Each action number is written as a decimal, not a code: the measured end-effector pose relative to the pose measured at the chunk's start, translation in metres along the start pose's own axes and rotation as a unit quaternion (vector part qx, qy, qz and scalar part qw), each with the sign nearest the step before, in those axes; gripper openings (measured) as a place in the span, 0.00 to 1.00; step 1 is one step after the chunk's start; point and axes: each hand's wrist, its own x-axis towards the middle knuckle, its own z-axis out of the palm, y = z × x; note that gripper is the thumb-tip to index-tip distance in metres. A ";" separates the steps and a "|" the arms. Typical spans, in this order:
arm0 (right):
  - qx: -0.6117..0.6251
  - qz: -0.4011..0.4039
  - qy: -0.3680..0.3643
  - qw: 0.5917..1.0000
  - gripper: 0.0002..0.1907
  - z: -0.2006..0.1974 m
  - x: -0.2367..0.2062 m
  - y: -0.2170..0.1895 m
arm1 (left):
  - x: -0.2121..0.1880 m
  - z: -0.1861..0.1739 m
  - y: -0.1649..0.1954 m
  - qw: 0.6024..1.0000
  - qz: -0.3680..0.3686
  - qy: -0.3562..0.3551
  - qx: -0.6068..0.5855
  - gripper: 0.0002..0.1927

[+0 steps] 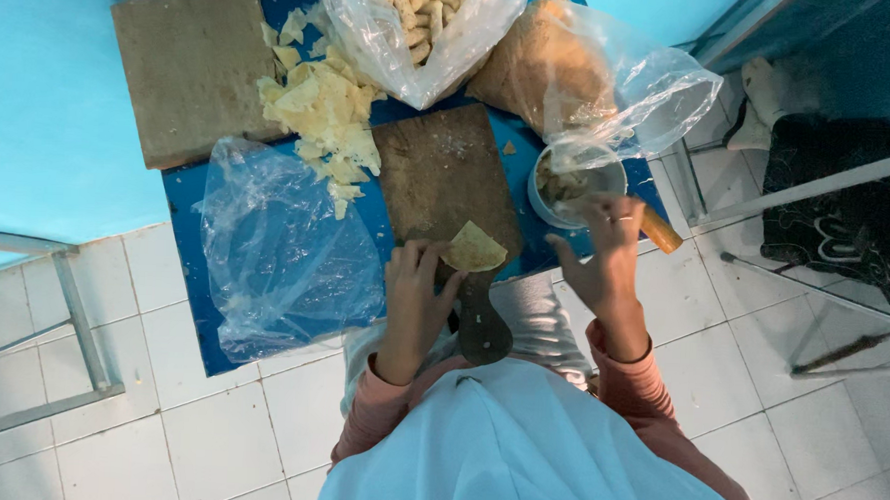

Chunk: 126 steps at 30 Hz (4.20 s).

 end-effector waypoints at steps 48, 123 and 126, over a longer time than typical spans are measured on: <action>-0.036 0.112 0.093 0.989 0.06 -0.051 0.058 0.060 | 0.002 -0.013 0.019 1.000 -0.022 0.009 -0.001 0.17; 0.114 0.091 0.329 0.933 0.26 -0.011 0.011 0.062 | 0.002 0.011 0.002 0.992 -0.053 0.084 -0.073 0.14; 0.056 0.068 0.258 0.962 0.34 -0.010 0.043 0.063 | 0.002 0.012 0.004 0.993 -0.045 0.087 -0.070 0.14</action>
